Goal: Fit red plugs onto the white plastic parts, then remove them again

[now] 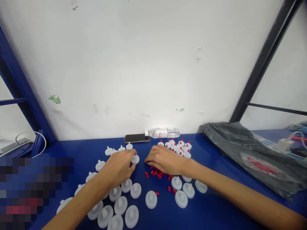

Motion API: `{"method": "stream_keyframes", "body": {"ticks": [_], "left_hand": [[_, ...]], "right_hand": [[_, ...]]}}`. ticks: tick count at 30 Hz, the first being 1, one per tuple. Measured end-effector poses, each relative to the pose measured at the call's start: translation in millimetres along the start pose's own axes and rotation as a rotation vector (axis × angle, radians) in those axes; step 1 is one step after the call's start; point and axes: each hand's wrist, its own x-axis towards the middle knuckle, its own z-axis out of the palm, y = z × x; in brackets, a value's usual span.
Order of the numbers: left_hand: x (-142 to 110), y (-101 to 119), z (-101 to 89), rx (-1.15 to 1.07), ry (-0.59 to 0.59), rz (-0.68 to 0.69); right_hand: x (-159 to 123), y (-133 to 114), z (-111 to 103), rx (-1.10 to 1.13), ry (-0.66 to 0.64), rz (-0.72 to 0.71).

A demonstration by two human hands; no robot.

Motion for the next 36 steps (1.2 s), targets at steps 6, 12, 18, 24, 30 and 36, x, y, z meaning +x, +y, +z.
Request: {"method": "stream_keyframes", "body": {"ticks": [6,12,18,24,30,36], "left_hand": [[-2,0,3.2,-0.008,0.043,0.039],[-2,-3,5.5,-0.026,0.094,0.05],[-1,3,-0.2,-0.05,0.137,0.027],[-2,3,-0.9,-0.016,0.324,0.118],[-2,-1,-2.9,-0.147,0.537,0.276],[-7,12,-8.3,-0.28,0.688,0.408]], "right_hand": [[2,1,-2,-0.029,-0.007,0.035],[3,3,1,0.174,0.144,0.119],[5,-4,-8,0.613,0.317,0.266],[6,-7,-13,0.762,0.396,0.3],[6,4,-14,1.243,0.313,0.385],[1,-7,-27,1.634,0.047,0.229]]}}
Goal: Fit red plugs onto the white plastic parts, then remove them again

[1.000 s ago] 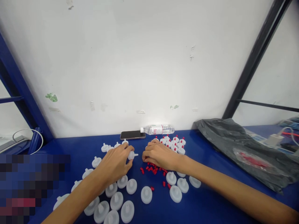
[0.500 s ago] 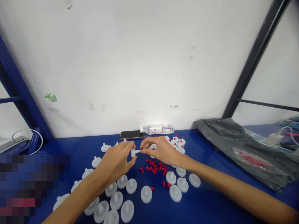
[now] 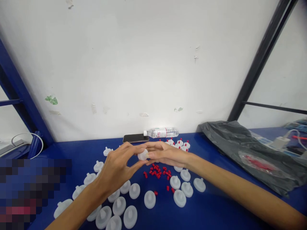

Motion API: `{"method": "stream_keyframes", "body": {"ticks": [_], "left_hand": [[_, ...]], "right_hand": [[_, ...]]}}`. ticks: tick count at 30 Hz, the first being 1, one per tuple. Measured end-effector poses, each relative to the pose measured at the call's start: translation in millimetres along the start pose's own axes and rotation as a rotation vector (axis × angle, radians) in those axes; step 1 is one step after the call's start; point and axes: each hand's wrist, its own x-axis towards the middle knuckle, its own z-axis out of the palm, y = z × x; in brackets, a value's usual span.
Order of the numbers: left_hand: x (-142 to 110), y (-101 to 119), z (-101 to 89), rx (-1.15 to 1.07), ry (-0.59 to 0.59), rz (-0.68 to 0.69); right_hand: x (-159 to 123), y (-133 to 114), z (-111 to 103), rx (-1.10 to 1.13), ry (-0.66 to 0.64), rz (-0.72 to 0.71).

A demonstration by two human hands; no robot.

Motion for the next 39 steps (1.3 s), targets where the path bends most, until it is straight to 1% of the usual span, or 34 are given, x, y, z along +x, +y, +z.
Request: {"method": "stream_keyframes", "body": {"ticks": [1,3,5,12,14,17,20,22,23,24,25,28,30,31,34,36,39], "left_hand": [[0,2,-0.2,-0.008,0.016,0.017],[1,6,-0.6,-0.013,0.049,0.039],[2,8,-1.0,-0.008,0.075,0.041],[5,14,-3.8,-0.03,0.122,0.041],[6,15,-4.5,-0.017,0.112,0.026],[5,13,-4.0,-0.012,0.096,0.017],[3,10,-3.3,-0.007,0.074,-0.014],[3,9,-3.5,0.003,0.037,-0.03],[4,8,-3.6,0.017,0.006,-0.045],[4,7,-3.5,0.045,-0.027,-0.072],[4,6,-3.0,0.093,-0.064,-0.109],[2,-3,1.5,0.285,-0.206,-0.219],[-3,-13,6.1,0.376,-0.319,-0.246],[-6,-18,8.3,0.405,-0.375,-0.257],[-15,-32,12.6,0.469,-0.504,-0.31],[-18,-37,13.4,0.484,-0.56,-0.346],[-19,-41,14.1,0.467,-0.603,-0.373]], "right_hand": [[-1,-2,3,0.025,-0.039,-0.014],[-2,-3,8,0.039,-0.047,-0.06],[-1,-1,10,0.015,-0.01,-0.091],[0,6,9,-0.086,0.106,-0.129],[-1,6,10,-0.077,0.134,-0.12],[0,5,14,-0.073,0.158,-0.07],[1,4,17,-0.027,0.161,-0.079],[2,2,17,-0.01,0.154,-0.094],[2,1,15,-0.046,0.151,-0.084],[1,-1,12,-0.127,0.16,-0.066],[-1,-4,8,-0.256,0.185,-0.041],[-9,-16,-6,-0.792,0.308,0.054],[-18,-29,-14,-1.081,0.352,0.141],[-23,-36,-17,-1.156,0.343,0.183],[-36,-56,-20,-1.278,0.299,0.37],[-43,-67,-21,-1.398,0.306,0.474],[-48,-78,-25,-1.555,0.362,0.543]]}}
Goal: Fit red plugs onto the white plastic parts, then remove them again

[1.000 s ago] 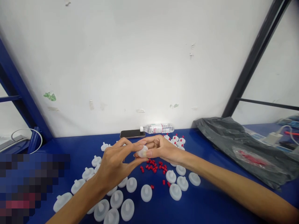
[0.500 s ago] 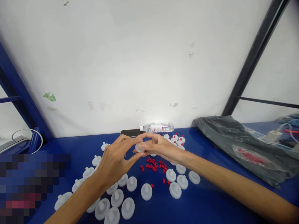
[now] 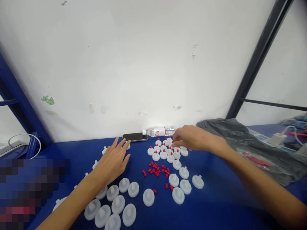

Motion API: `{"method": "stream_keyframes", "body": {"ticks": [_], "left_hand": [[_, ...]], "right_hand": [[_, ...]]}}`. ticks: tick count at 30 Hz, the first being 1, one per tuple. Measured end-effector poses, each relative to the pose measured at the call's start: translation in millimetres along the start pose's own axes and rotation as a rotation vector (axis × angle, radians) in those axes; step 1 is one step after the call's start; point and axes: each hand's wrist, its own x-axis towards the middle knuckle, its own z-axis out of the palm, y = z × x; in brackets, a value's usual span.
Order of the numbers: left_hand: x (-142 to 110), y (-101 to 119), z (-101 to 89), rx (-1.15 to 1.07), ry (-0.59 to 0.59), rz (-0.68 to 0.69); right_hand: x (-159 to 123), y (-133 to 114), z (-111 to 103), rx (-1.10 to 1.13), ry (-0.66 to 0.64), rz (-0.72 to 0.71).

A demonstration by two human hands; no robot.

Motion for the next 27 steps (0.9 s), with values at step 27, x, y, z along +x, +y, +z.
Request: {"method": "stream_keyframes", "body": {"ticks": [27], "left_hand": [[-3,6,6.6,-0.132,-0.06,0.111]], "right_hand": [[5,2,7,-0.153,-0.262,0.049]]}}
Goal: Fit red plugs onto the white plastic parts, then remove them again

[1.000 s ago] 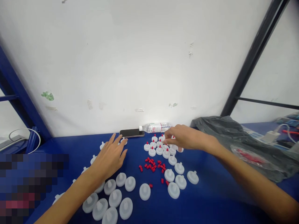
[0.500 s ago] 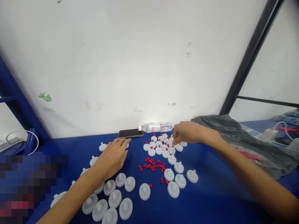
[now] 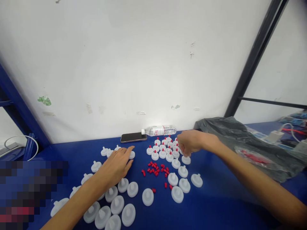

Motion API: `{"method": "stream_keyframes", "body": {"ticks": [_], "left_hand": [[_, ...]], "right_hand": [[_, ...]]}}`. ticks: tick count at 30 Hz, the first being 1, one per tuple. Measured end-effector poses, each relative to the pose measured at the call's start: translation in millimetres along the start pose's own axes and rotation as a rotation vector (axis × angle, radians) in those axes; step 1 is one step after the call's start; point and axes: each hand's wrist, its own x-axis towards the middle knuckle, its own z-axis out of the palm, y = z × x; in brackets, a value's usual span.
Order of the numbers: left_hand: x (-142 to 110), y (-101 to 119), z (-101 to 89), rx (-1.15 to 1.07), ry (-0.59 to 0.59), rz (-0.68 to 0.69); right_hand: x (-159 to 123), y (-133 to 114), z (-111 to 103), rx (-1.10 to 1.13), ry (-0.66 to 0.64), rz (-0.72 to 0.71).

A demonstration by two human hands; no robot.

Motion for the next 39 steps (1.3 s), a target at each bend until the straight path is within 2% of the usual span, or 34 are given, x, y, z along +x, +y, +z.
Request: {"method": "stream_keyframes", "body": {"ticks": [7,10,12,14,19,23,28,34,39], "left_hand": [[1,-1,-4.2,0.002,0.007,0.013],[2,-1,-3.9,0.012,-0.001,0.012],[2,-3,-2.5,0.009,-0.005,0.017],[2,-4,-1.1,0.0,-0.011,0.022],[1,-5,-0.7,-0.063,-0.032,0.027],[2,0,-5.1,-0.082,-0.025,0.029],[2,4,-13.2,-0.088,0.075,0.015],[3,10,-19.2,-0.072,0.254,0.106],[1,17,-22.0,-0.023,0.294,0.157]], "right_hand": [[1,2,0,-0.002,0.095,-0.03],[3,-4,1,0.097,0.18,-0.158],[6,-12,6,0.181,0.207,-0.291],[11,-21,15,0.198,0.206,-0.366],[24,-34,38,0.09,0.222,-0.399],[28,-35,44,0.05,0.229,-0.417],[26,-35,42,0.045,0.246,-0.422],[18,-33,31,0.081,0.304,-0.364],[15,-36,29,0.156,0.358,-0.406]]}}
